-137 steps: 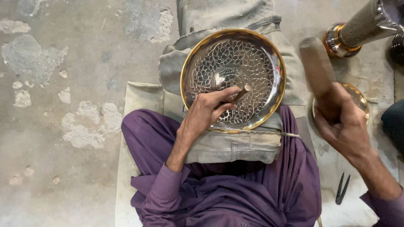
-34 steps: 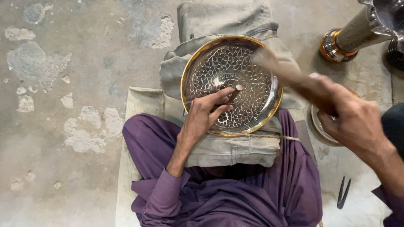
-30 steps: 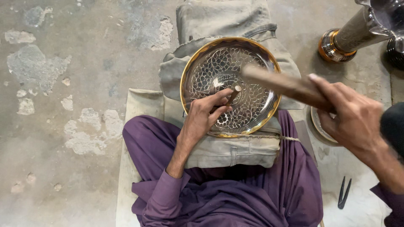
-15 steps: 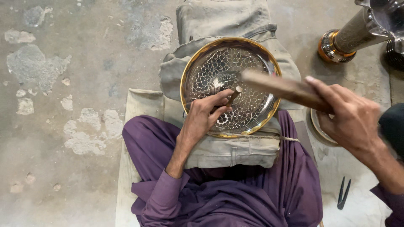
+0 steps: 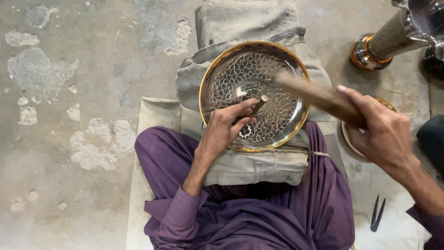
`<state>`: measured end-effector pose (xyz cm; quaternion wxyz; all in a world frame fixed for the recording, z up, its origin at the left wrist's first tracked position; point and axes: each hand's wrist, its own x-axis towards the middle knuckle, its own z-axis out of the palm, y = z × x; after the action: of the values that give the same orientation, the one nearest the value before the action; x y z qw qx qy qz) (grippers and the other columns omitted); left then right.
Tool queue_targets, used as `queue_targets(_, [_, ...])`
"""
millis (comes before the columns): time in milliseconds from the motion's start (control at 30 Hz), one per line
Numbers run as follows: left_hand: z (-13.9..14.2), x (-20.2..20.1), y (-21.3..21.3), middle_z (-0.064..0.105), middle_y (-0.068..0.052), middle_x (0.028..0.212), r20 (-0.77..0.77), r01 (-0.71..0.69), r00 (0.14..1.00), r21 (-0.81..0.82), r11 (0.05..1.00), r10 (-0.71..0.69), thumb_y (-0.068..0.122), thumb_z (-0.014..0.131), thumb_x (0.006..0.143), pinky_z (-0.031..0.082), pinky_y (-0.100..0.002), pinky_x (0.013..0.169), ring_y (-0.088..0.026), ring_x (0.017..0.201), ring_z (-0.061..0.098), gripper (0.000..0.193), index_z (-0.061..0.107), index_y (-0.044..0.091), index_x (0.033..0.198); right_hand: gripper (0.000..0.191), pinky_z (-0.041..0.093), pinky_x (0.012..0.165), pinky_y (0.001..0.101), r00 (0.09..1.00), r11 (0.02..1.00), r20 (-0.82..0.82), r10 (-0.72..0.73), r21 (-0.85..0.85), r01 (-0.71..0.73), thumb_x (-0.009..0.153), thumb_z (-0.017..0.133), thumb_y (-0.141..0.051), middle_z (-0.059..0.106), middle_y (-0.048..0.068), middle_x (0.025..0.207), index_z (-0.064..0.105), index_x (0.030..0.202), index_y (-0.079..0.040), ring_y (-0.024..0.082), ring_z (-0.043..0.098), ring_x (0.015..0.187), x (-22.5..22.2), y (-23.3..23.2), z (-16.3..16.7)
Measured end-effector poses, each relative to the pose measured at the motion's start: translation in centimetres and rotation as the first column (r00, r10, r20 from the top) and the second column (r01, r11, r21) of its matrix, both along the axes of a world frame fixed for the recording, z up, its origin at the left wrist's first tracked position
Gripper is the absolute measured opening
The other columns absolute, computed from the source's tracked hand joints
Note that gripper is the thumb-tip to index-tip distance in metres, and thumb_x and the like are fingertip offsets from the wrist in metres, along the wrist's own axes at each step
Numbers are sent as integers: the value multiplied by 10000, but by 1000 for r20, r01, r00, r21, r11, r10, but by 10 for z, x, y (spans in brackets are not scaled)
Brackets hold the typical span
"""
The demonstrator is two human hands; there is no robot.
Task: The person sits on the workshop floor with an engraved brass tray resting on a cloth cushion. They hold a steel punch against the tray's patterned surface with one hand and repeatedly strike the punch with a wooden mallet held in the other hand, working the decorative design across the tray.
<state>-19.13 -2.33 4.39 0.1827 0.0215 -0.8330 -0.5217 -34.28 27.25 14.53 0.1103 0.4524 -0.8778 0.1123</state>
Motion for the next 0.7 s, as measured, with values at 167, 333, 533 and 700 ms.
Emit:
queue_targets(167, [1, 0, -1, 796, -105, 1052, 10, -2, 1000, -12, 1000, 2, 85, 726, 922, 648, -352, 834, -197, 976, 794, 511, 605, 181, 1409, 717, 543, 627, 372, 989, 975, -150, 0, 220, 34, 888, 744, -149, 677, 40, 967, 552, 1568, -274, 224, 690, 760, 0, 5, -6])
queue_targets(333, [-1, 0, 0, 792, -103, 1068, -14, -11, 1000, -14, 1000, 11, 87, 734, 922, 655, -348, 829, -194, 988, 796, 502, 613, 192, 1397, 762, 560, 686, 414, 996, 999, 83, -10, -32, 12, 797, 707, -137, 661, 120, 1032, 524, 1535, -191, 296, 671, 791, 1, 4, -3])
queue_targets(533, [-2, 1, 0, 795, -85, 1057, 33, 5, 999, 33, 999, -6, 69, 706, 946, 663, -337, 853, -181, 989, 805, 483, 607, 186, 1404, 679, 541, 639, 377, 976, 987, 219, -9, -153, 44, 862, 721, -175, 607, 86, 969, 451, 1484, -132, 255, 635, 734, 1, -3, -6])
queue_targets(700, [-1, -1, -1, 788, -112, 1102, -26, -6, 1000, -26, 1000, 5, 74, 725, 913, 652, -349, 862, -202, 994, 788, 513, 612, 176, 1402, 698, 550, 653, 359, 992, 982, -118, -43, 178, 64, 868, 736, -128, 693, 22, 985, 589, 1538, -261, 221, 696, 806, 2, 8, -8])
